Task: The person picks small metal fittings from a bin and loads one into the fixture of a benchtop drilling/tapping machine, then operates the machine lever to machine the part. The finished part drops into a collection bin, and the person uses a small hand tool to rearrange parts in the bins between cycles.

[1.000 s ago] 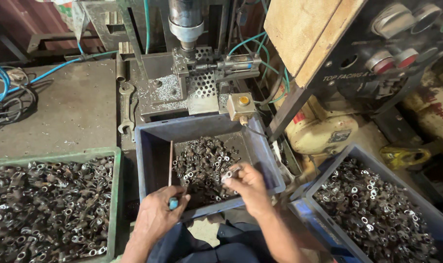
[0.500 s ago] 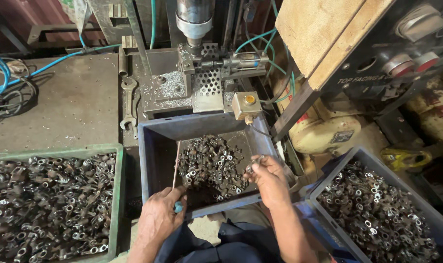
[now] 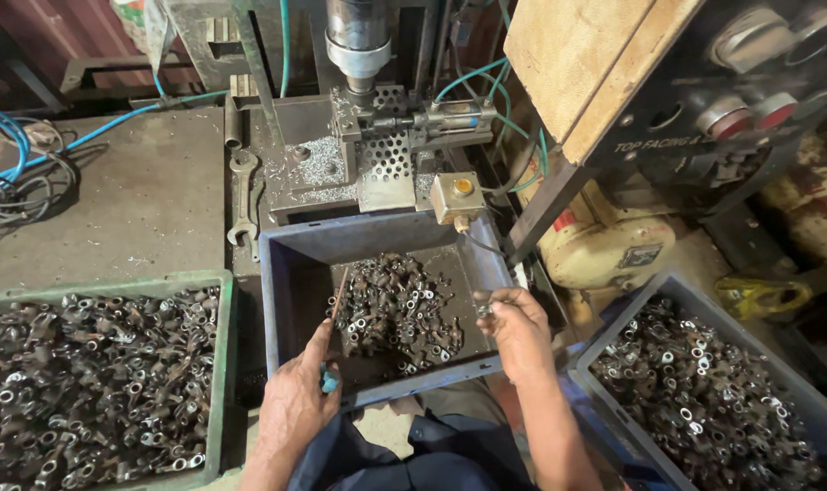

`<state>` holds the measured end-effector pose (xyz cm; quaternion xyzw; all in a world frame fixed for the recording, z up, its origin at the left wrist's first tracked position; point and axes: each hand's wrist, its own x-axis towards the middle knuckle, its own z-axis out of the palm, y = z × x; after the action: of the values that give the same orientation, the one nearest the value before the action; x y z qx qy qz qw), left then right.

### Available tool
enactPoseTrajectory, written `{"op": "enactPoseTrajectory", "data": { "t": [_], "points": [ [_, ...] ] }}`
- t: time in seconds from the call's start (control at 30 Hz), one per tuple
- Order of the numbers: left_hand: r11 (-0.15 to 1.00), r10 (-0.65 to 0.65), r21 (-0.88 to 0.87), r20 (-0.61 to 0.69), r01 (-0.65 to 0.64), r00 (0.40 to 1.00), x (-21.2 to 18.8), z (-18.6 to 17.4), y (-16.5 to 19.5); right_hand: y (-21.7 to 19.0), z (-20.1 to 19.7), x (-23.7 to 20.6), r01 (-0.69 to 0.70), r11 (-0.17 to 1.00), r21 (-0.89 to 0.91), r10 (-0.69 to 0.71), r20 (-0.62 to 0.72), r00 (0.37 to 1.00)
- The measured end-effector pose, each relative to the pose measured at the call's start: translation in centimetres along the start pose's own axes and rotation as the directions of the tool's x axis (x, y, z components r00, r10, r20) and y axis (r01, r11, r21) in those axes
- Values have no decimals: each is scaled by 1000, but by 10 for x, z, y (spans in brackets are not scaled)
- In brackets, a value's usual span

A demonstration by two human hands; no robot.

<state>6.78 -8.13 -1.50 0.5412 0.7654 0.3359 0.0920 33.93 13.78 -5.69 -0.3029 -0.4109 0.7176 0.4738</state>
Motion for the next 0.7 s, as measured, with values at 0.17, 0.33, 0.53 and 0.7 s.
{"op": "enactPoseTrajectory", "data": {
  "t": [0.17, 0.33, 0.53, 0.7],
  "points": [
    [961, -125, -250, -7, 120, 992, 10, -5, -2, -10, 18, -3, -3, 1000, 29, 3, -3, 1000],
    [972, -107, -221, -131, 76, 986, 55, -34, 6, -20, 16, -8, 31, 998, 49, -32, 29, 999],
    [929, 368, 118, -238, -350, 899, 149, -95, 47, -2, -3, -5, 50, 999, -6, -51, -7, 999],
    [833, 328, 495, -86, -245, 941, 212, -118, 93, 6, -8, -5, 34, 997, -63, -37, -47, 998]
  ]
}}
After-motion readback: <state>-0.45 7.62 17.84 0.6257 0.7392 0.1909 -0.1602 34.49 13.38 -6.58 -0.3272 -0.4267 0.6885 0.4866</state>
